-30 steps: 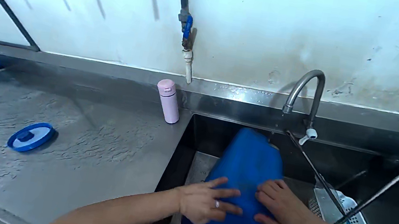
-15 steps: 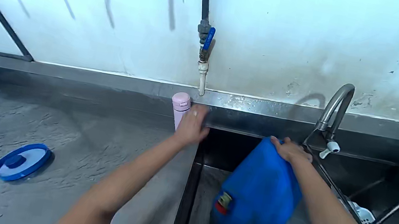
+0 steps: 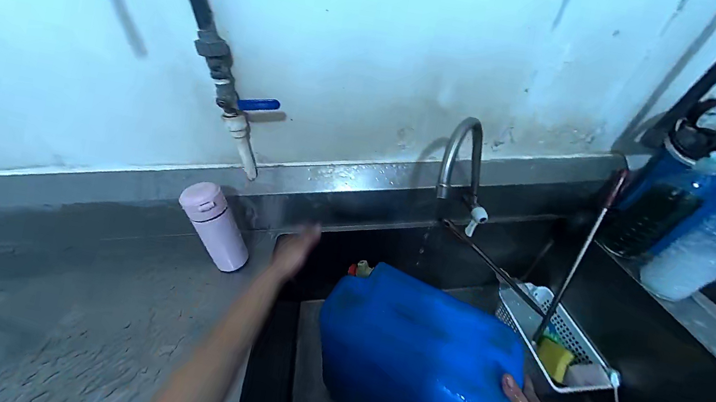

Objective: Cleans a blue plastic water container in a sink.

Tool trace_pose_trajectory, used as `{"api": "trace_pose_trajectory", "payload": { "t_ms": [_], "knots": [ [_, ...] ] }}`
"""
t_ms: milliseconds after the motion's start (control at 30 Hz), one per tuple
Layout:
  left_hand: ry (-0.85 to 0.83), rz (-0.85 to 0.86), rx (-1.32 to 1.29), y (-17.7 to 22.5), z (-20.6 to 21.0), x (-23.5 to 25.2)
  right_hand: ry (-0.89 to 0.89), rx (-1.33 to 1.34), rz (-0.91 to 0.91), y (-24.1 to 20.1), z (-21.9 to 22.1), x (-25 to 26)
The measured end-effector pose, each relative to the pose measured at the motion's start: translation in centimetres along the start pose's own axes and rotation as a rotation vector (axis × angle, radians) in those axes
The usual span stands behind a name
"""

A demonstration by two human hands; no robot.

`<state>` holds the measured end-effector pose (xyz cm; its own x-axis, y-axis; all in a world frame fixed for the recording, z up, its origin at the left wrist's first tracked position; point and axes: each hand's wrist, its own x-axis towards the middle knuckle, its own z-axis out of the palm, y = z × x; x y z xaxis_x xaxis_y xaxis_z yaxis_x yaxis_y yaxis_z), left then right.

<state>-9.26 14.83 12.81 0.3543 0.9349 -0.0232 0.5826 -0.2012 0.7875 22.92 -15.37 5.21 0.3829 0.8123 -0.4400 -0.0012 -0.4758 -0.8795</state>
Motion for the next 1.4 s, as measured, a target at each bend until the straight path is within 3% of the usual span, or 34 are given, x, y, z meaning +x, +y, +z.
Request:
{"api": "trace_pose_trajectory", "payload": {
  "t_ms": [33, 100, 133, 200, 267, 300, 367, 433, 467, 533, 600, 700, 767, 833, 900, 1033, 1133, 1200, 1267, 1333, 1400],
  "knots": [
    [-0.086, -0.126, -0.361, -2.4, 4.4, -3.5, 0.011, 0.035, -0.043, -0.2, 0.4, 0.2],
    [0.01, -0.359, -0.824, -3.2, 8.1, -8.2, -0.031, -0.043, -0.141, -2.9, 0.2, 0.3],
    [0.036, -0.363, -0.892, -1.7, 7.2, -9.3, -0.066, -0.13, -0.218, -5.3, -1.0, -0.2],
    [0.067, -0.189, -0.915, 1.7, 3.3, -11.5, -0.079, -0.222, -0.477, -9.9, -4.0, -2.5],
    [0.199, -0.109, -1.004, 2.6, 0.4, -13.7, 0.001, 0.007, -0.776, -11.8, -5.7, -4.0],
    [0.275, -0.181, -1.038, 2.4, 0.7, -14.8, 0.023, 0.14, -0.857, -11.7, -5.3, -3.7],
    [0.353, -0.382, -1.1, 1.1, 5.6, -17.2, 0.009, 0.118, -0.866, -10.8, -2.0, -2.6],
    [0.373, -0.394, -1.169, -2.1, 10.1, -19.0, -0.122, -0.067, -0.883, -11.7, -0.6, -2.5],
    [0.371, -0.375, -1.209, -2.9, 11.2, -19.7, -0.199, -0.12, -0.938, -12.8, -1.4, -2.5],
    [0.365, -0.376, -1.338, -3.2, 12.5, -21.1, -0.291, 0.045, -1.025, -13.3, -4.8, -1.0],
    [0.337, -0.388, -1.446, -2.0, 13.2, -21.9, -0.381, 0.283, -0.961, -9.6, -7.0, 2.6],
    [0.361, -0.394, -1.435, 0.8, 13.0, -21.7, -0.236, 0.642, -0.634, -5.0, 0.2, 3.6],
    [0.385, -0.369, -1.319, 3.7, 10.4, -21.7, -0.251, 0.738, -0.459, -6.6, 1.9, 4.0],
    [0.363, -0.22, -1.18, 5.6, 6.0, -21.9, -0.284, 0.815, -0.248, -8.8, 1.2, 4.9],
    [0.357, -0.062, -1.058, 6.4, 2.4, -20.7, -0.093, 0.994, -0.062, -10.9, 1.9, 4.6],
    [0.663, -0.104, -0.997, 9.9, 6.9, -17.7, -0.073, 1.202, 0.005, -10.1, 8.4, 1.8],
    [0.594, -0.27, -0.81, 7.2, 1.6, -19.1, -0.116, 1.193, -0.022, -10.9, 7.1, 3.2],
    [0.575, -0.289, -0.837, 5.3, -0.9, -20.8, -0.129, 1.182, -0.018, -10.9, 5.9, 4.1],
    [0.755, -0.335, -0.771, 7.7, 3.5, -19.7, -0.171, 1.232, 0.038, -10.4, 7.9, 3.3],
    [0.809, -0.342, -0.754, 10.0, 7.4, -18.9, -0.221, 1.27, 0.075, -10.0, 8.9, 2.4],
    [0.707, -0.322, -0.734, 7.7, 4.4, -20.1, -0.236, 1.203, 0.036, -9.6, 7.5, 3.1]
  ]
}}
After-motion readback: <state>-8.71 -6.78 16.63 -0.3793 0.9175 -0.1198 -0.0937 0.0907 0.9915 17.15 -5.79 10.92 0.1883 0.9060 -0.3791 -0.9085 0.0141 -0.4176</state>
